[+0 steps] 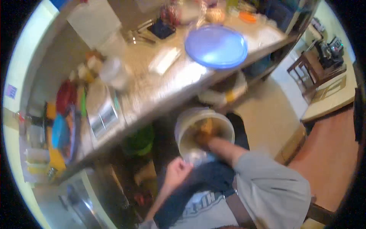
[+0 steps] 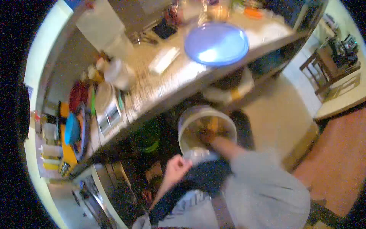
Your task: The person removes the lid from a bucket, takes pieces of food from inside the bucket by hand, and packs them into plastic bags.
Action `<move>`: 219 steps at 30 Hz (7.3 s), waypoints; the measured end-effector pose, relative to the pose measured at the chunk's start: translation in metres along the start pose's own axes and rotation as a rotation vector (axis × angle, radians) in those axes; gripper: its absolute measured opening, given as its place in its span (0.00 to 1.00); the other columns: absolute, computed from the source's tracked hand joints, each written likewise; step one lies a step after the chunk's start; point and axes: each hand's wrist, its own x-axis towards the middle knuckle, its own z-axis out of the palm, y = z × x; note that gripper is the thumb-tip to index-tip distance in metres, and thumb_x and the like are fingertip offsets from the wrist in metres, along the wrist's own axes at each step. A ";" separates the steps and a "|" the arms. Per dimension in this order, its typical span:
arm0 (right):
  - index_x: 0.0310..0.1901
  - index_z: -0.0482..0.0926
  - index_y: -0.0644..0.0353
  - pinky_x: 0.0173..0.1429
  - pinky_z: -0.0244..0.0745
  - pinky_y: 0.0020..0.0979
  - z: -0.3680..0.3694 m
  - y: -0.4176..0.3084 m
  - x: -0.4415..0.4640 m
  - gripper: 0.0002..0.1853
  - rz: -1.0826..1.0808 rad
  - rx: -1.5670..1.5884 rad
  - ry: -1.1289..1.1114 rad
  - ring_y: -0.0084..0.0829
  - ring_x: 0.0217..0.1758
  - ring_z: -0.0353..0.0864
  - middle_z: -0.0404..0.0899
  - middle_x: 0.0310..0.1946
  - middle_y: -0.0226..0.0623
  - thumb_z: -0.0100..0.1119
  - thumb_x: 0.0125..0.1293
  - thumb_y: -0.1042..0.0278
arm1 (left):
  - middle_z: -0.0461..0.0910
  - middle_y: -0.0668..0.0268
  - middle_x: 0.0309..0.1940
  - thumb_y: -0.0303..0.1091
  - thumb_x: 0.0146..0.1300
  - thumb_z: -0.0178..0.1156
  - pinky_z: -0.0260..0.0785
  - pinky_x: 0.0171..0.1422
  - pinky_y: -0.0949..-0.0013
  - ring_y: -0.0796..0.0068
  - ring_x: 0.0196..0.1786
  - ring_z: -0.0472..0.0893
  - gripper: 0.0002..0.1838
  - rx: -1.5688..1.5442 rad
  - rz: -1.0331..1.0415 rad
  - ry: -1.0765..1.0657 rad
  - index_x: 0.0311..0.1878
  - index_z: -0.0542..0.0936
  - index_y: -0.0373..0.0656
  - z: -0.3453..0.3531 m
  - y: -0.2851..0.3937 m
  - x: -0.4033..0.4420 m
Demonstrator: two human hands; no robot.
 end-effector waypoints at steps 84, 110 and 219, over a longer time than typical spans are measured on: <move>0.40 0.82 0.56 0.45 0.76 0.42 0.018 0.093 0.078 0.14 -0.300 -0.681 -0.135 0.44 0.42 0.82 0.82 0.39 0.44 0.57 0.58 0.58 | 0.80 0.66 0.23 0.45 0.58 0.66 0.70 0.34 0.72 0.80 0.27 0.76 0.18 -0.117 0.014 -0.023 0.25 0.76 0.40 0.003 0.004 0.025; 0.42 0.81 0.60 0.45 0.75 0.43 -0.016 0.098 0.080 0.15 -0.282 -0.727 -0.201 0.44 0.41 0.81 0.81 0.40 0.48 0.57 0.56 0.60 | 0.82 0.66 0.25 0.45 0.60 0.65 0.70 0.33 0.73 0.80 0.27 0.78 0.17 -0.231 0.037 -0.070 0.27 0.76 0.42 0.012 0.008 0.025; 0.46 0.79 0.60 0.44 0.77 0.30 -0.092 -0.083 -0.152 0.20 -0.602 -0.053 0.287 0.31 0.39 0.80 0.77 0.38 0.37 0.70 0.50 0.75 | 0.82 0.63 0.33 0.35 0.71 0.50 0.74 0.44 0.72 0.76 0.36 0.81 0.13 -0.346 -0.059 -0.166 0.38 0.79 0.36 0.024 -0.011 0.038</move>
